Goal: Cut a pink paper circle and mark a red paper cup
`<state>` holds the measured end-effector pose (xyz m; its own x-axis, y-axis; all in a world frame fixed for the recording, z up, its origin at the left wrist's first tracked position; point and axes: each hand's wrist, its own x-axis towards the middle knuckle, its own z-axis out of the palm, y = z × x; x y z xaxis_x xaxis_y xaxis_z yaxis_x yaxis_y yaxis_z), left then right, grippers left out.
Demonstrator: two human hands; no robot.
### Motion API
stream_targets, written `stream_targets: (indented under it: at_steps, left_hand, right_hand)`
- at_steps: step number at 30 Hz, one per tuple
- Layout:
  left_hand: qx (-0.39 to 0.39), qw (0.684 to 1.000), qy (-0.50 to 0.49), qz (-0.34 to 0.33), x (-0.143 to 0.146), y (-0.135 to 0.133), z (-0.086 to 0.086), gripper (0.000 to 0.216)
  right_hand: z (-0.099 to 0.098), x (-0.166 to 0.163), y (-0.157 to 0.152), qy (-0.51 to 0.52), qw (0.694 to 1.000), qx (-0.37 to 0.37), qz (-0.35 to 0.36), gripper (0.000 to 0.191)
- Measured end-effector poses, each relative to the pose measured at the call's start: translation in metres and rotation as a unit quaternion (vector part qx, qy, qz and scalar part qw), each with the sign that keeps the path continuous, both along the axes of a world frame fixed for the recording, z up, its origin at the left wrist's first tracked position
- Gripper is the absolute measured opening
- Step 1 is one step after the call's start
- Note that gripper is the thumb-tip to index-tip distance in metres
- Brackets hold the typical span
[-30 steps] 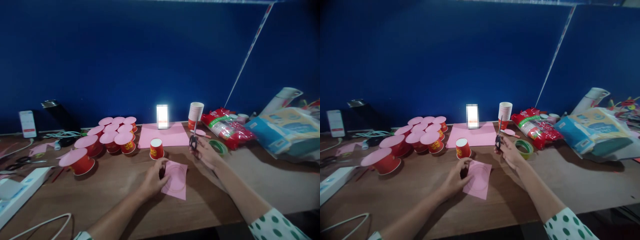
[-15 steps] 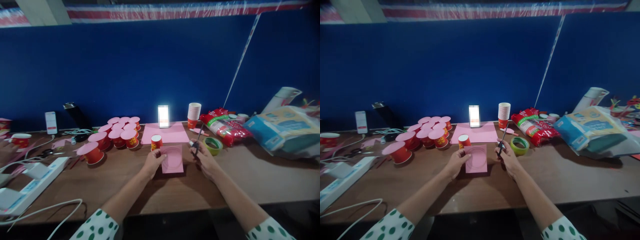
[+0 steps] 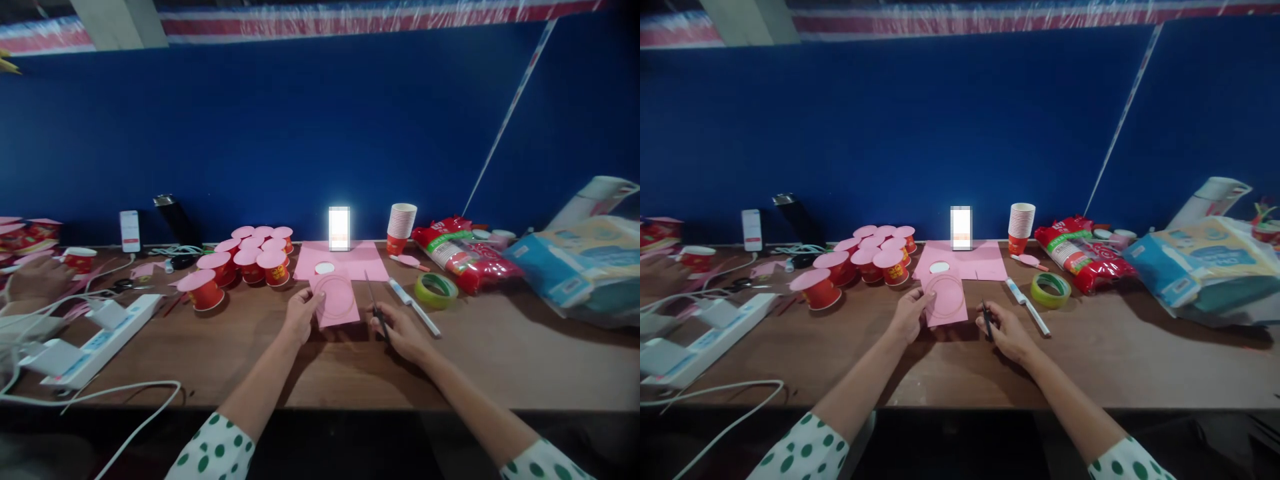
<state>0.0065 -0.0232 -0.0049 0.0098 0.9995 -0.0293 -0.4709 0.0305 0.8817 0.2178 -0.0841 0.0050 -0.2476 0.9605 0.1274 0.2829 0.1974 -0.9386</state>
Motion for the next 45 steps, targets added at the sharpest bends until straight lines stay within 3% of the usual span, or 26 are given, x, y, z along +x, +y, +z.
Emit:
stream_targets:
  at_steps: [5, 16, 34, 45]
  left_hand:
    - [-0.009, 1.0, 0.001, -0.004, 0.004, -0.003, 0.001, 0.039]
    - [-0.009, 0.999, -0.003, -0.037, 0.01, -0.006, -0.009, 0.035]
    - [-0.011, 0.999, -0.023, -0.037, 0.011, -0.006, -0.011, 0.034]
    - [-0.016, 0.999, -0.022, -0.046, 0.012, -0.006, -0.013, 0.034]
  right_hand:
    - [0.0, -0.001, -0.003, -0.083, 0.996, 0.022, 0.019, 0.029]
    - [0.002, 0.0, -0.001, -0.124, 0.991, 0.047, 0.035, 0.025]
    - [-0.004, 0.001, 0.0, -0.096, 0.994, 0.01, 0.047, 0.02]
    - [-0.004, 0.001, 0.001, -0.094, 0.994, 0.026, 0.045, 0.02]
